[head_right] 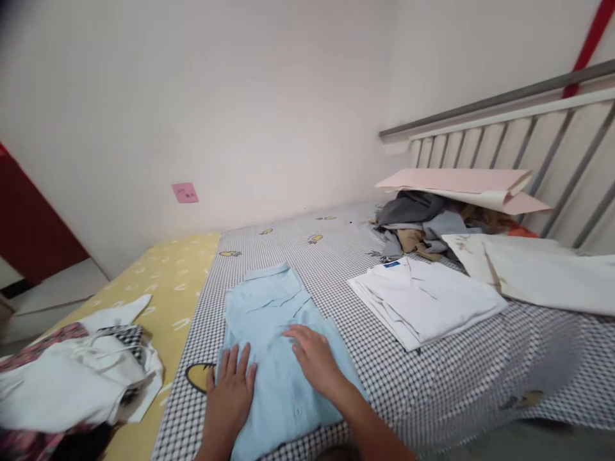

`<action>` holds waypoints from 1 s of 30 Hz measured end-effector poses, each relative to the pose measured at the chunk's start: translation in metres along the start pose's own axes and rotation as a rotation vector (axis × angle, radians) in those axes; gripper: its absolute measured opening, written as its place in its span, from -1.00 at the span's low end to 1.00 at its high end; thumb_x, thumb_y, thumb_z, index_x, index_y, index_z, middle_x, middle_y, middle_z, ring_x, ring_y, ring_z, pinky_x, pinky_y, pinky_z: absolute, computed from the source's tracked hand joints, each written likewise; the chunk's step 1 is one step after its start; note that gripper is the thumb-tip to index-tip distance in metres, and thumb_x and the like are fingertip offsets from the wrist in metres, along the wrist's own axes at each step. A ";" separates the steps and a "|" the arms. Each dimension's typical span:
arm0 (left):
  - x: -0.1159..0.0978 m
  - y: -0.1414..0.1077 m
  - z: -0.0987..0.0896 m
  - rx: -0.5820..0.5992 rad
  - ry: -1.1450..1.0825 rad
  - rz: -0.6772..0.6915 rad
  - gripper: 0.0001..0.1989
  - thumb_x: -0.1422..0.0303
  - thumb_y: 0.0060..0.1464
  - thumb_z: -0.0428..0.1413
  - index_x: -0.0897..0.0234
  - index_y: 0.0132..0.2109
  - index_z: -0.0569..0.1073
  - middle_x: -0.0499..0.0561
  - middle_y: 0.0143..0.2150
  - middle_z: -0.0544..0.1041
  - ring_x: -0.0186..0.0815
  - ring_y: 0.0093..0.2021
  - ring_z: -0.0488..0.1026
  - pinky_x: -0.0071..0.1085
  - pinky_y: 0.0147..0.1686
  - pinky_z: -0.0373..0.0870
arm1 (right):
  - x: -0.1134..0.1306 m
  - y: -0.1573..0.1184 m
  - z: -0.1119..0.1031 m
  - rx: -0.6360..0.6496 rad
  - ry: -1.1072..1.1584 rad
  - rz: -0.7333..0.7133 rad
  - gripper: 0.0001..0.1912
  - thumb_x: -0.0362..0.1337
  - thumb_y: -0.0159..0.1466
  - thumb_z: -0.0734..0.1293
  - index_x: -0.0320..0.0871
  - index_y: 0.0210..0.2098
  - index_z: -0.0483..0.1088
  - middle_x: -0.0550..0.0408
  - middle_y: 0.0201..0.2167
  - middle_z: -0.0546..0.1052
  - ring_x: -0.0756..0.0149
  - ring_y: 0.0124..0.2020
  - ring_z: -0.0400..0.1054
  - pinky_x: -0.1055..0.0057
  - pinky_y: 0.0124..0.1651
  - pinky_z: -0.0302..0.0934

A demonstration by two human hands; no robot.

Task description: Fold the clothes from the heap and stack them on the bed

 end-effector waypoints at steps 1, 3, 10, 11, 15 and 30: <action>0.000 0.000 -0.002 0.021 -0.001 -0.006 -0.52 0.25 0.33 -0.16 0.13 0.33 0.29 0.14 0.36 0.32 0.06 0.37 0.21 0.26 0.26 0.13 | 0.000 -0.007 -0.003 -0.004 -0.031 -0.001 -0.57 -0.24 0.41 0.08 0.09 0.19 0.37 0.09 0.30 0.35 0.18 0.34 0.14 0.02 0.35 -0.06; -0.001 0.002 -0.007 0.074 -0.019 -0.018 -0.52 0.24 0.34 -0.15 0.13 0.34 0.26 0.15 0.37 0.30 0.06 0.38 0.19 0.28 0.26 0.11 | 0.000 -0.018 0.002 0.058 -0.145 -0.006 -0.58 -0.15 0.43 0.10 0.19 0.22 0.34 0.15 0.32 0.33 0.05 0.40 0.02 -0.21 0.37 -0.23; -0.008 0.019 -0.038 0.371 -0.169 -0.016 -0.51 0.19 0.32 -0.10 0.13 0.32 0.29 0.26 0.41 0.20 0.12 0.38 0.17 0.32 0.19 0.20 | -0.005 -0.027 0.041 0.268 -0.346 -0.045 -0.48 -0.08 0.41 0.15 0.28 0.35 0.11 0.22 0.44 0.09 -0.12 0.47 -0.26 -0.38 0.35 -0.36; -0.010 0.020 -0.045 0.369 -0.180 0.000 -0.53 0.20 0.32 -0.09 0.07 0.32 0.29 0.21 0.43 0.17 0.08 0.40 0.15 0.29 0.21 0.19 | -0.006 -0.026 0.042 0.287 -0.353 -0.038 -0.48 -0.07 0.41 0.14 0.28 0.36 0.11 0.23 0.44 0.07 -0.12 0.47 -0.28 -0.39 0.34 -0.37; -0.017 0.012 -0.078 0.218 -0.229 0.071 -0.55 0.31 0.32 -0.09 0.00 0.31 0.29 0.09 0.48 0.10 -0.08 0.44 0.07 0.17 0.32 0.07 | -0.009 -0.020 0.034 0.374 -0.294 -0.006 -0.48 -0.04 0.41 0.12 0.25 0.34 0.15 0.18 0.44 0.09 -0.11 0.47 -0.24 -0.38 0.34 -0.33; 0.091 -0.194 -0.073 -0.188 0.056 -0.062 -0.30 0.43 0.20 0.04 0.05 0.43 0.03 0.18 0.42 0.21 -0.10 0.41 0.14 -0.02 0.33 0.07 | -0.080 -0.175 -0.030 -0.407 -0.528 -0.314 -0.28 -0.13 0.33 0.14 0.24 0.44 -0.14 0.04 0.39 0.20 -0.12 0.33 0.16 -0.19 0.24 0.06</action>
Point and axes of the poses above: each hand's wrist, its own y-axis towards the middle knuckle, its own z-axis out of the palm, x = y × z, the point moved 5 cm from there along y, towards the middle knuckle
